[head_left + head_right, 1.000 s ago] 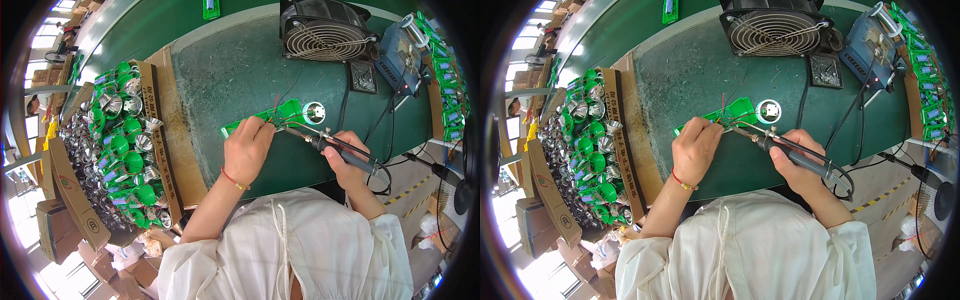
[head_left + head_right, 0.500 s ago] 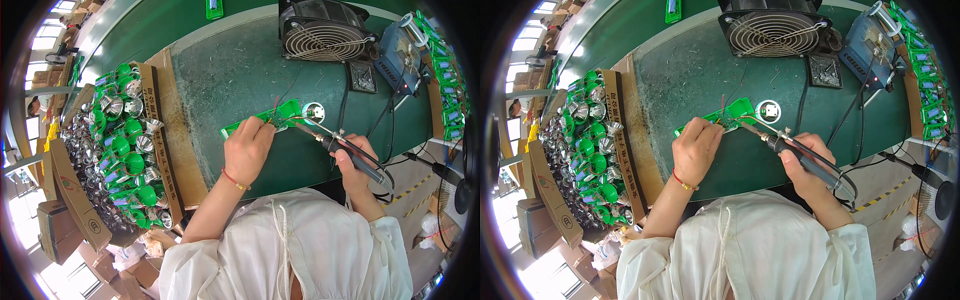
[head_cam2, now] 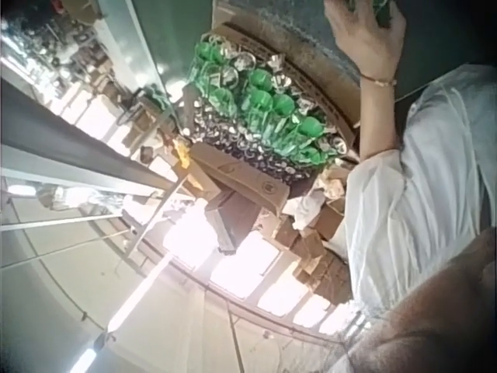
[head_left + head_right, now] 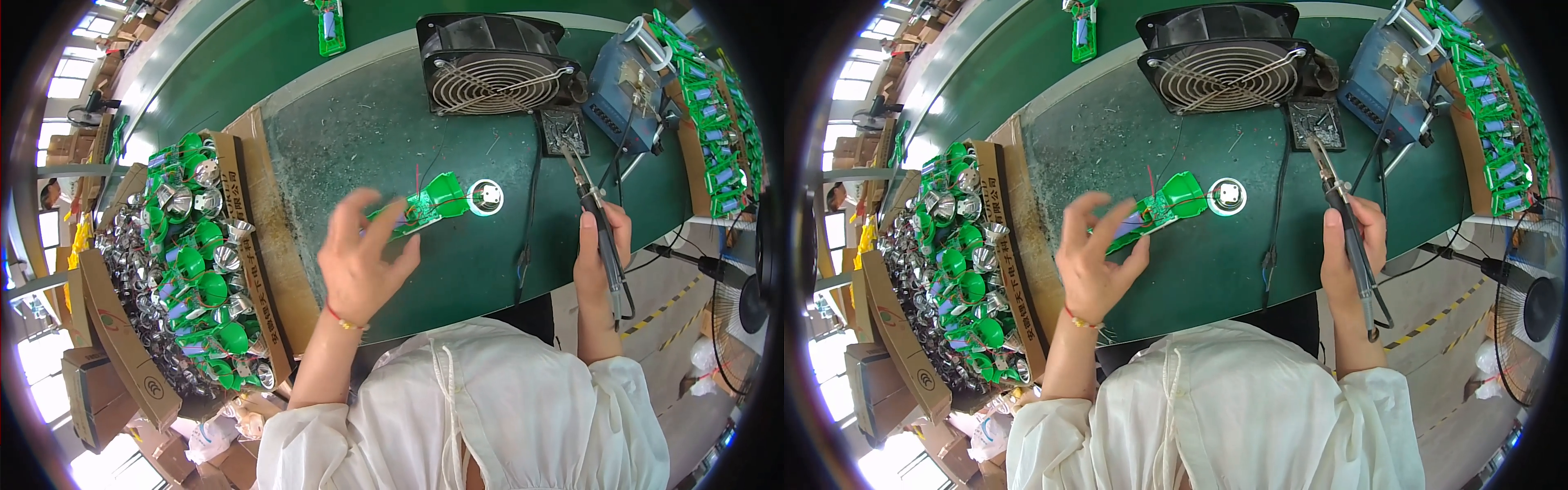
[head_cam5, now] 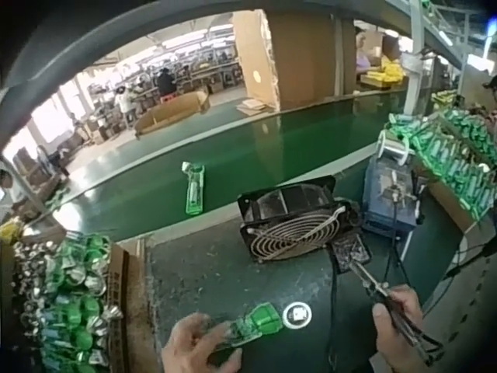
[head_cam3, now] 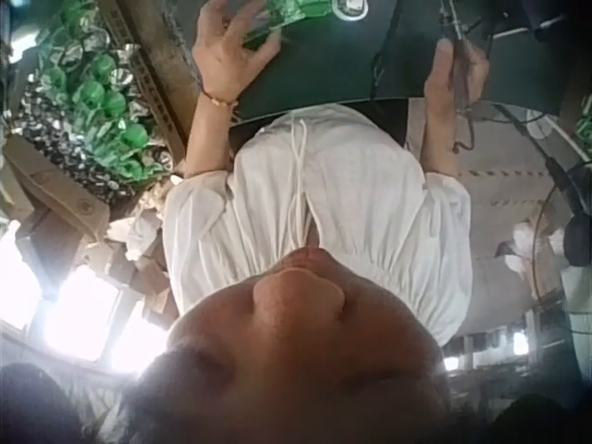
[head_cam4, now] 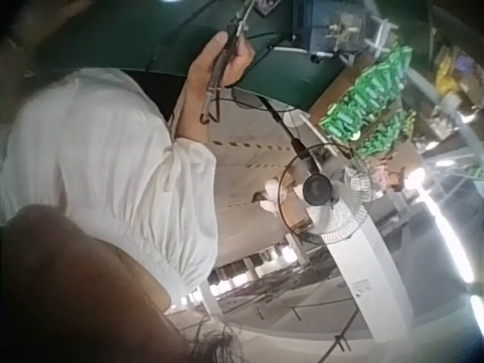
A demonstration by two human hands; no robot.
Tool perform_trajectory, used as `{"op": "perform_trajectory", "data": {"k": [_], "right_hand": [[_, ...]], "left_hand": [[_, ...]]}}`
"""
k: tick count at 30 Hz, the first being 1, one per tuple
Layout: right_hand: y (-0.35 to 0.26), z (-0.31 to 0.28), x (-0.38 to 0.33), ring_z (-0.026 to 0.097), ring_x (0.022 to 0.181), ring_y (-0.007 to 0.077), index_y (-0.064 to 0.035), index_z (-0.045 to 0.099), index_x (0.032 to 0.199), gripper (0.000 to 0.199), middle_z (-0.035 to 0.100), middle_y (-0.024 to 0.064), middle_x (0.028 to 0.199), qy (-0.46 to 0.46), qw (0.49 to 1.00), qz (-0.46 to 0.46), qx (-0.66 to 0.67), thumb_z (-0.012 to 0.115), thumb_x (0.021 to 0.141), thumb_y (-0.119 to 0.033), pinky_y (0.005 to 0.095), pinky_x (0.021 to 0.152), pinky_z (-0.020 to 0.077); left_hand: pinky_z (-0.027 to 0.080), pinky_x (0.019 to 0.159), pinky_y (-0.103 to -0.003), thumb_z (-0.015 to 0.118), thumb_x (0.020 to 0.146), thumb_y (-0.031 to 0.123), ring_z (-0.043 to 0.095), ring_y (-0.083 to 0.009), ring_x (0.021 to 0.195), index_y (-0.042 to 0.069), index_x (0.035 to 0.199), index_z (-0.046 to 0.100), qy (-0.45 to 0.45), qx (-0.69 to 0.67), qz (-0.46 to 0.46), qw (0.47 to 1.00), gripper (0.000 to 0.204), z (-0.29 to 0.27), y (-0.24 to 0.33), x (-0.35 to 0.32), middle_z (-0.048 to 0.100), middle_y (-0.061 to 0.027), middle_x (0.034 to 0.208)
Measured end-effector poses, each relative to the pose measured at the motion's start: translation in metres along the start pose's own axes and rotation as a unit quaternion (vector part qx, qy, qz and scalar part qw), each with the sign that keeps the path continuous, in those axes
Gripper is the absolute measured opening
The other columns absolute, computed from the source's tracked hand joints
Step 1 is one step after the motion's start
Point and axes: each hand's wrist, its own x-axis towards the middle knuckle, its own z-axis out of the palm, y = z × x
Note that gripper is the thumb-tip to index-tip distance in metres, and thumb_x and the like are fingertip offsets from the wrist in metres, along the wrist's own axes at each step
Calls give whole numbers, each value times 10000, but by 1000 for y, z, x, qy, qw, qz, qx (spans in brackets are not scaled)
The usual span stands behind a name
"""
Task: Soldering electrical wires onto small circuit boards at an assembly line station.
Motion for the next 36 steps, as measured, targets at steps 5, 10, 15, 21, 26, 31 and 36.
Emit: {"op": "perform_trajectory", "data": {"k": [5, 10, 15, 21, 26, 31, 36], "right_hand": [[-16, 7, -3, 503, 759, 130, 5, 472, 962, 181, 541, 128, 923, -59, 997, -29, 42, 560, 836, -91, 244, 691, 415], [-45, 17, -13, 494, 741, 133, 11, 481, 957, 207, 537, 124, 915, -99, 993, -35, 60, 569, 835, -132, 236, 667, 402], [-81, 18, -43, 477, 691, 107, 12, 487, 964, 190, 528, 108, 937, -119, 991, 7, 53, 554, 833, -109, 217, 618, 403], [-107, 32, -56, 467, 684, 98, 3, 476, 952, 178, 503, 103, 934, -183, 980, 39, 69, 544, 836, -115, 210, 615, 397], [-109, 44, -56, 469, 674, 95, 6, 477, 957, 183, 500, 103, 937, -183, 978, 39, 92, 542, 834, -113, 213, 620, 404], [-122, 45, -61, 479, 674, 100, 8, 477, 961, 192, 500, 103, 946, -188, 974, 65, 112, 544, 830, -115, 222, 635, 421], [-127, 45, -67, 491, 689, 107, 7, 472, 961, 209, 497, 104, 949, -206, 967, 62, 137, 554, 829, -133, 225, 659, 432]], "left_hand": [[476, 661, -364, 700, 571, 169, 569, -250, 785, 100, 980, 602, -194, 121, -21, 973, 427, -38, -45, 8, 555, -66, 841], [474, 682, -409, 664, 647, 302, 586, -308, 757, 66, 831, 624, -24, 209, -174, 962, 302, -80, -122, 78, 595, -135, 808], [507, 699, -413, 623, 752, 246, 612, -308, 820, 35, 992, 495, 70, 202, -252, 944, 344, -59, -196, 143, 592, -170, 882], [468, 839, -386, 584, 779, 361, 565, -295, 997, 50, 1080, 530, -160, 263, -253, 917, 435, -124, -144, 142, 570, -154, 1082], [464, 822, -386, 593, 692, 109, 585, -271, 940, 125, 1023, 598, -99, 337, -113, 929, 331, -264, -111, 122, 623, -104, 982], [346, 959, -483, 736, 543, 111, 318, -271, 1264, 237, 1309, 346, -237, 455, -264, 817, 869, -336, -152, 26, 290, -58, 1391], [365, 942, -425, 692, 580, 101, 431, -295, 1164, 149, 1200, 445, -99, 261, -128, 952, 669, -312, -206, -12, 422, -91, 1298]]}}
